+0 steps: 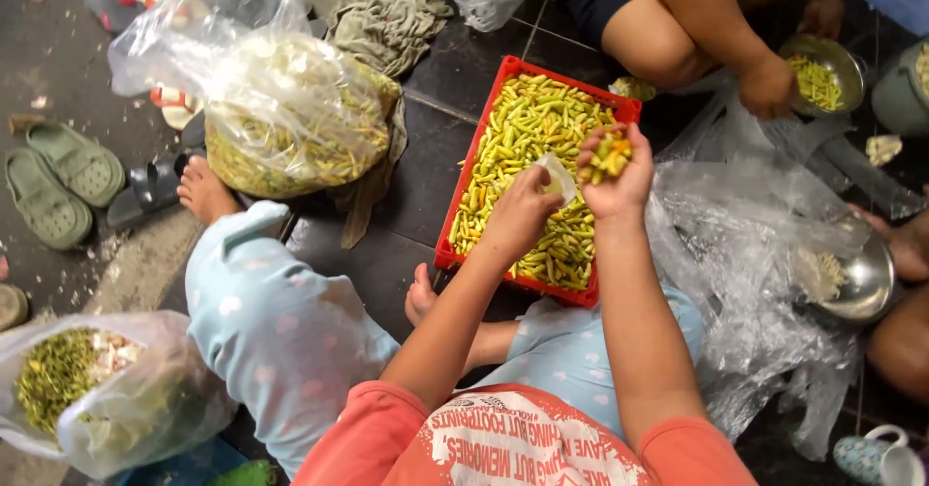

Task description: The person picks up handfuls of small yellow peppers from a red crate and places them into small clear plastic bags by hand while sitting on the floor.

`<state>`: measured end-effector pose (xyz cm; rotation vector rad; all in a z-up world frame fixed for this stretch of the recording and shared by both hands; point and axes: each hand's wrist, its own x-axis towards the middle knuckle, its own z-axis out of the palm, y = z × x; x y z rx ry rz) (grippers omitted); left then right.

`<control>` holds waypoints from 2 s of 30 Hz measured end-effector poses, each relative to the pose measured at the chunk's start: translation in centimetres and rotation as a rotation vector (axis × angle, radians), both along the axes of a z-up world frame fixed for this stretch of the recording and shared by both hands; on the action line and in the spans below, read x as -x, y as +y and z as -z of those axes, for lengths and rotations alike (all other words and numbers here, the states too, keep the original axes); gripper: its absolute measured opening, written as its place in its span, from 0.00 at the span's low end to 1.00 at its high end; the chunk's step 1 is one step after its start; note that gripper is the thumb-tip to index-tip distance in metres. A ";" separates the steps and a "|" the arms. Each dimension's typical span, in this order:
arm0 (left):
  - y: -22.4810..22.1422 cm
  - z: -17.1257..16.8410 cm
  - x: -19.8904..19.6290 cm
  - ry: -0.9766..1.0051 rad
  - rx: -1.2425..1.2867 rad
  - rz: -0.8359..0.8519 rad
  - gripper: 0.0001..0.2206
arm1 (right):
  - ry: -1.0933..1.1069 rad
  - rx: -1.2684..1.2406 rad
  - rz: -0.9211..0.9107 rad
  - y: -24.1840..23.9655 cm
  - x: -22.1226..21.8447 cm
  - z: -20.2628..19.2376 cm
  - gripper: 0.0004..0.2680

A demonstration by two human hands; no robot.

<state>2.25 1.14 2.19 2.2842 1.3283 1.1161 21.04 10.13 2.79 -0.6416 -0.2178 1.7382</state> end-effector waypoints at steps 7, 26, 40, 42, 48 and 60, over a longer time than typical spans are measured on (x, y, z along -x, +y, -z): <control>0.2 -0.5 0.6 0.032 0.102 -0.019 0.06 | -0.367 -0.253 0.114 -1.0 4.5 -0.2 0.06; 0.5 2.6 -0.4 -0.099 -0.009 -0.058 0.06 | -0.906 -0.326 -0.111 -3.0 4.2 4.0 0.08; -0.4 0.3 -0.3 -0.044 0.071 -0.015 0.03 | -0.969 -0.708 0.251 -4.7 5.7 -1.2 0.04; -0.6 -0.5 -0.4 -0.013 0.081 -0.028 0.04 | -0.937 -0.751 0.237 -4.7 6.5 -1.9 0.05; -0.2 0.2 -0.1 -0.110 0.090 -0.058 0.04 | -0.951 -0.665 0.197 -5.8 7.4 -3.1 0.09; -0.4 0.5 0.3 -0.027 -0.005 -0.030 0.02 | -1.908 -0.623 -0.015 -3.9 3.3 0.0 0.13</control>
